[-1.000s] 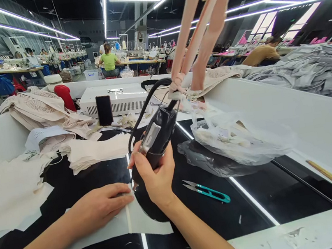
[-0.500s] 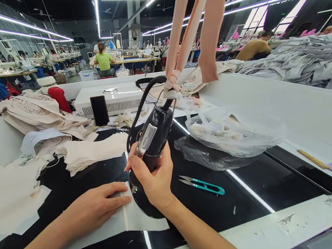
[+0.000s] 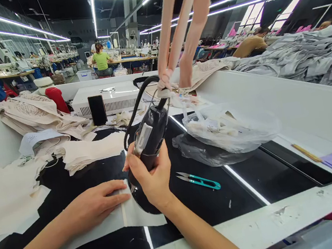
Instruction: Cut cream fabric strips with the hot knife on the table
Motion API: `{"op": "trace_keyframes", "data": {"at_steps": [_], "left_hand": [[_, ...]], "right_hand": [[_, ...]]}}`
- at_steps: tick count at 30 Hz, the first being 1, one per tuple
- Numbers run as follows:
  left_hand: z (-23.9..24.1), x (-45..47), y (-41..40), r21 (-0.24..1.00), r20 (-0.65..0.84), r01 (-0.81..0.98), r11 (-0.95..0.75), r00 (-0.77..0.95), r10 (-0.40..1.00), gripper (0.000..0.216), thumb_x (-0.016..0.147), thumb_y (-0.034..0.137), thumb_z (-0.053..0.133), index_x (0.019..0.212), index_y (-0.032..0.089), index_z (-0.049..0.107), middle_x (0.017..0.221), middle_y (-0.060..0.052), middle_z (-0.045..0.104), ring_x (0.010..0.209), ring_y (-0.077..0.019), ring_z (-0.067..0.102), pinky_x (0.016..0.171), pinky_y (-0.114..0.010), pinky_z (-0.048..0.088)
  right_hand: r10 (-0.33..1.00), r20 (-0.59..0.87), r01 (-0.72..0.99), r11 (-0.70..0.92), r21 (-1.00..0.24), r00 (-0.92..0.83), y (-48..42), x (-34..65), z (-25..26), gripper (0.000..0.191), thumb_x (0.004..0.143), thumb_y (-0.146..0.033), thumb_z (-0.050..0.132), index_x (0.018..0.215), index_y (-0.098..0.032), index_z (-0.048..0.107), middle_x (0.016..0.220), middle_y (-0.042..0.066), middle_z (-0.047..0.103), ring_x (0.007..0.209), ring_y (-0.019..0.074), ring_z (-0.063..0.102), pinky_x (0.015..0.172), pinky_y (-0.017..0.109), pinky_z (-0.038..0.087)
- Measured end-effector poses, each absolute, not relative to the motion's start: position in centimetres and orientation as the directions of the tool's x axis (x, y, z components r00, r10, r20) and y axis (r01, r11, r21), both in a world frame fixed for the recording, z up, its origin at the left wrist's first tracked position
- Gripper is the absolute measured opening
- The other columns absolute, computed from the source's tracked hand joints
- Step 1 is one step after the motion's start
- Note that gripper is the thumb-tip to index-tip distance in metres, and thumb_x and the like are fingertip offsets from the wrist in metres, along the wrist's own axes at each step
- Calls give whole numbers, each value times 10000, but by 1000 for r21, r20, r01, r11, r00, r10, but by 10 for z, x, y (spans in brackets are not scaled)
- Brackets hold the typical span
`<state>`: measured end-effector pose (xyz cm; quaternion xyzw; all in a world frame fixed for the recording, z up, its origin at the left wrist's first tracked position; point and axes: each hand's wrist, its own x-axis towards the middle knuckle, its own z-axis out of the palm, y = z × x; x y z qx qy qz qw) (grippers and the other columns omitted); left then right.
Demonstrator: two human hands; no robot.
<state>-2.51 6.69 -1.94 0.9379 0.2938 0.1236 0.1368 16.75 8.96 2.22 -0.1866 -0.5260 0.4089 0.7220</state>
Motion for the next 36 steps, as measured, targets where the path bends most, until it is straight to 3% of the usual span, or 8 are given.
{"op": "trace_keyframes", "data": {"at_steps": [6, 8, 14, 36], "left_hand": [[-20, -26, 68, 188, 321, 455, -870, 809, 492, 320, 1033, 105, 445, 1278, 169, 640, 1337, -144, 659, 1274, -270, 621, 1096, -448, 518], [-17, -21, 66, 197, 359, 440, -876, 799, 482, 298, 1039, 109, 443, 1256, 160, 640, 1271, -131, 681, 1204, -244, 650, 1060, -418, 550], [-14, -8, 58, 292, 291, 446, -846, 801, 522, 223, 1053, 165, 472, 1168, 180, 663, 1111, -86, 690, 986, -207, 679, 868, -328, 615], [-20, -18, 47, 357, 172, 491, -795, 802, 573, 321, 1050, 138, 462, 1312, 261, 601, 1333, -91, 590, 1190, -226, 625, 989, -334, 559]], "right_hand": [[774, 622, -379, 614, -692, 120, 83, 179, 27, 297, 920, -285, 740, 1163, -271, 571, 822, -56, 655, 580, 112, 615, 542, 260, 554], [780, 614, -372, 608, -701, 118, 80, 180, 26, 277, 919, -291, 740, 1129, -269, 561, 812, -57, 649, 573, 115, 615, 540, 263, 551], [813, 566, -372, 572, -731, 136, 78, 177, 25, 307, 873, -353, 779, 1030, -257, 534, 800, -52, 642, 557, 115, 604, 515, 255, 544], [841, 531, -340, 533, -775, 107, 71, 169, 24, 310, 854, -346, 751, 982, -255, 484, 757, -57, 620, 549, 118, 594, 517, 271, 554]]}}
